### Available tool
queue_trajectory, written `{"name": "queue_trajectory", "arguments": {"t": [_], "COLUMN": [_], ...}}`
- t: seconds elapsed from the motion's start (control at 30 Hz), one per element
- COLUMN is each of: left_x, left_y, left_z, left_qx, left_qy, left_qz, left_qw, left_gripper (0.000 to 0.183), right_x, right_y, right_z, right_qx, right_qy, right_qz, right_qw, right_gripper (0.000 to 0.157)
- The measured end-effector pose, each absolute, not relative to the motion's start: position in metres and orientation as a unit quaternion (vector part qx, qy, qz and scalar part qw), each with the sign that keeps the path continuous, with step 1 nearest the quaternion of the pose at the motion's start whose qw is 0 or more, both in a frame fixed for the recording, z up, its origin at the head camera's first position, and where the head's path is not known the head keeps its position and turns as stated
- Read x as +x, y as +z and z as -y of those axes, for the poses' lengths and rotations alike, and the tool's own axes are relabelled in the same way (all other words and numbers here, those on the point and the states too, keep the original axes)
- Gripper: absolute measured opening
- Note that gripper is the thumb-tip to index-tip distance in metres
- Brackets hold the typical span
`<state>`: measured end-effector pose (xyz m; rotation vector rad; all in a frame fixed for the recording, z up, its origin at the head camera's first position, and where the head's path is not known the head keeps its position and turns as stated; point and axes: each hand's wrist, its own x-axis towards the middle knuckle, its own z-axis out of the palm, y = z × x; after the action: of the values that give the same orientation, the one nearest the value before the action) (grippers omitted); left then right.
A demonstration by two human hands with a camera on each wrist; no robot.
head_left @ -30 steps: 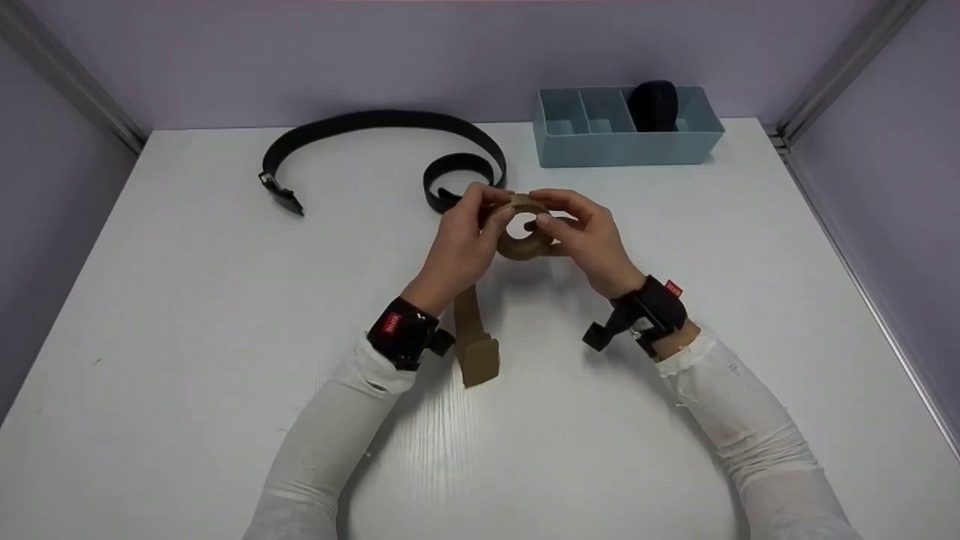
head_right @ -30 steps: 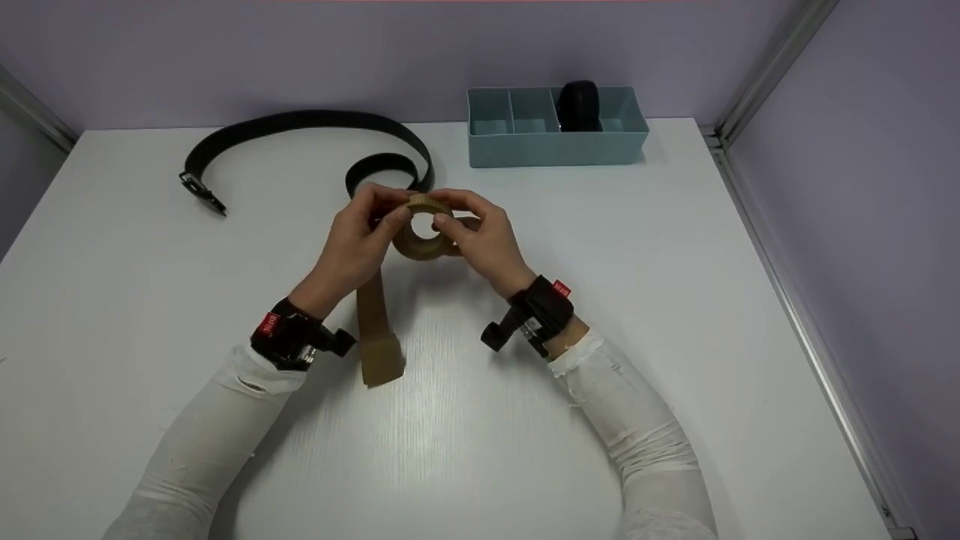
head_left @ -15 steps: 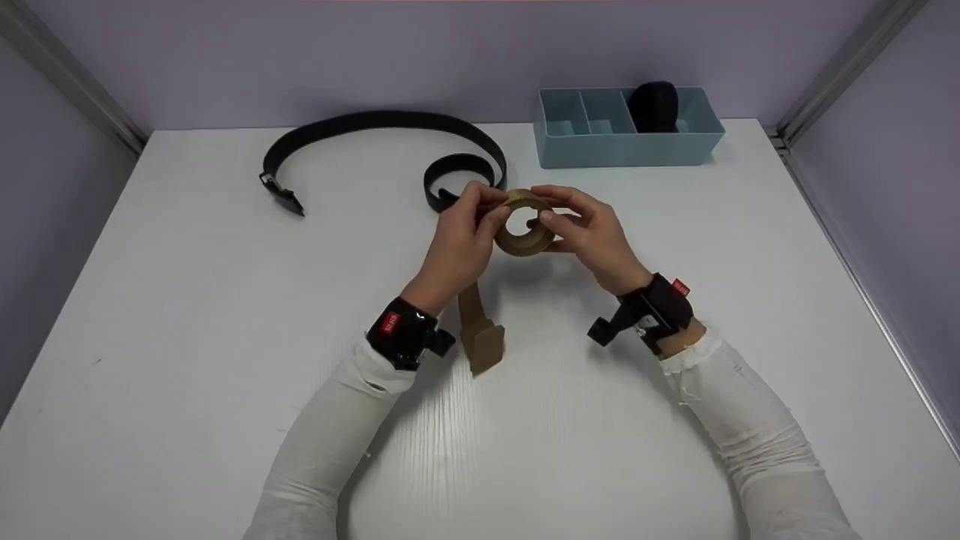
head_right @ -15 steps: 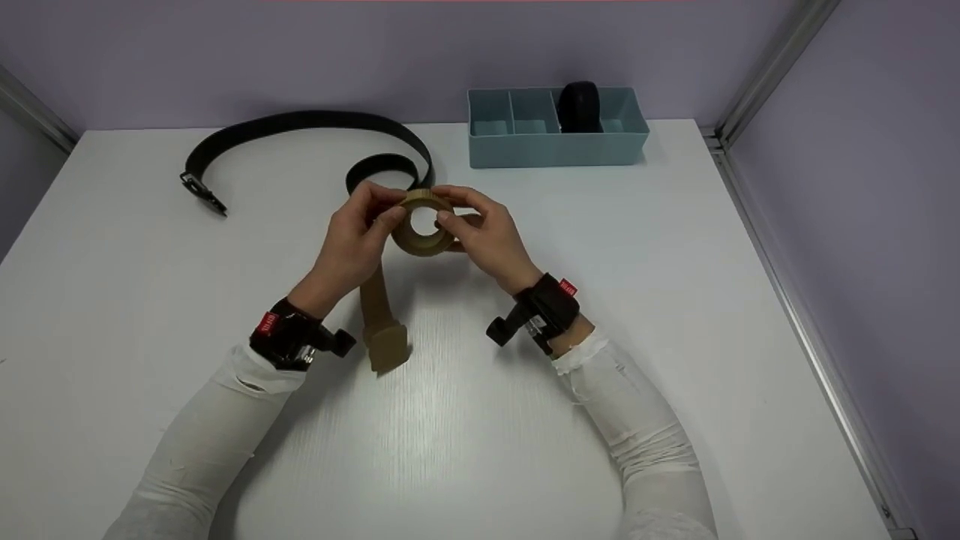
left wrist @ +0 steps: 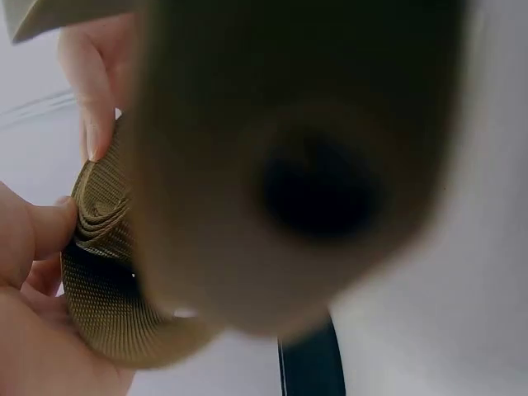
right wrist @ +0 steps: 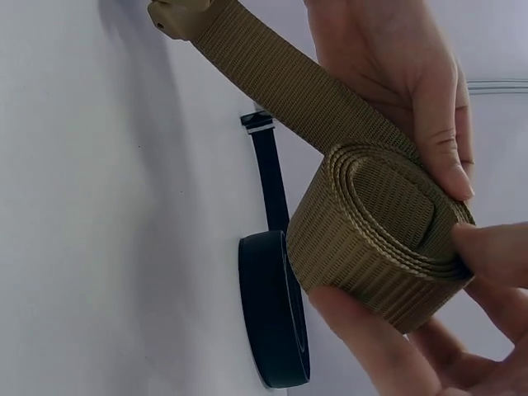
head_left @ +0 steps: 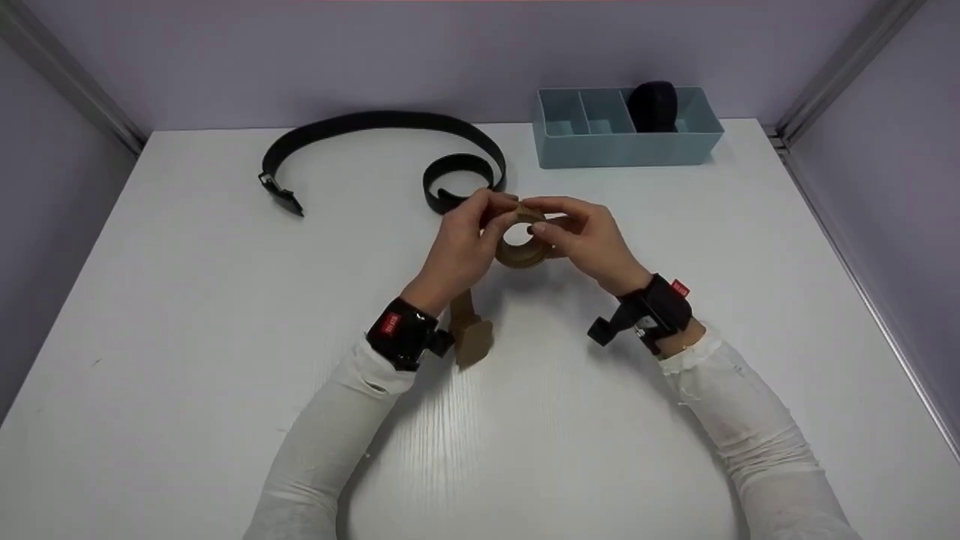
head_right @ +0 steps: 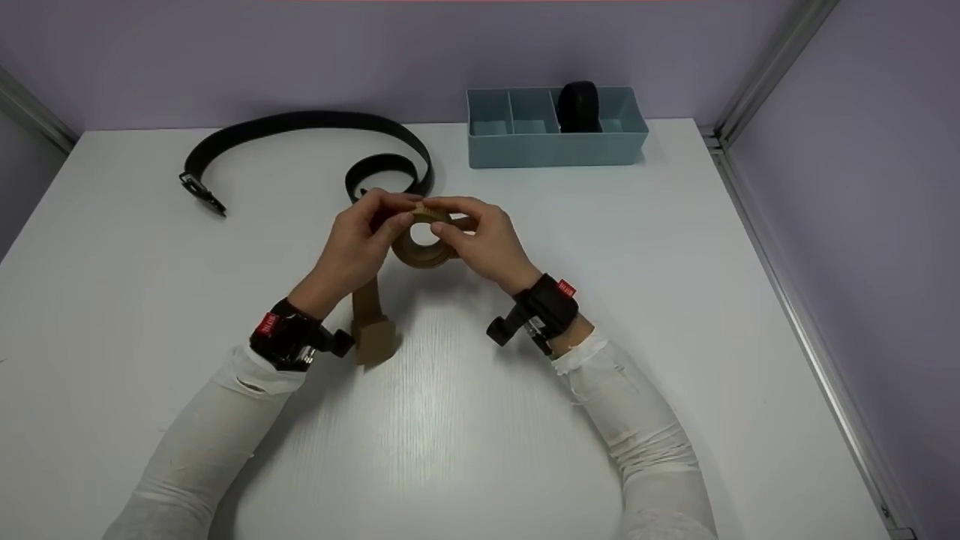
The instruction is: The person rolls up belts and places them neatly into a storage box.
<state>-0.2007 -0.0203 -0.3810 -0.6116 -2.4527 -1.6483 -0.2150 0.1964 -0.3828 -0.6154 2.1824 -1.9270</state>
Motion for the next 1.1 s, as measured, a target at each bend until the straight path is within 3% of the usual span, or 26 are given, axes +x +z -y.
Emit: {"name": "queue_trajectory", "arguments": {"t": [0.5, 1.1], "left_x": [-0.2019, -0.1998], "left_y": [-0.3792, -0.3822], "left_z": [0.0228, 0.0227], "left_qx": [-0.182, -0.210], "left_qy": [-0.567, -0.553], "left_qz": [0.801, 0.803], "left_qw": [0.057, 0.066], "left_gripper": [0.030, 0.024], "right_x": [-0.2159, -0.2132], "right_y": [-0.3843, -0.3830], "right_z": [-0.1938, -0.1941], "right_qx": [-0.124, -0.187], "right_qy": [-0.722, -0.658], "right_qz": [-0.677, -0.725], "right_qw": [0.075, 0.079], "right_gripper": [0.038, 0.038]}}
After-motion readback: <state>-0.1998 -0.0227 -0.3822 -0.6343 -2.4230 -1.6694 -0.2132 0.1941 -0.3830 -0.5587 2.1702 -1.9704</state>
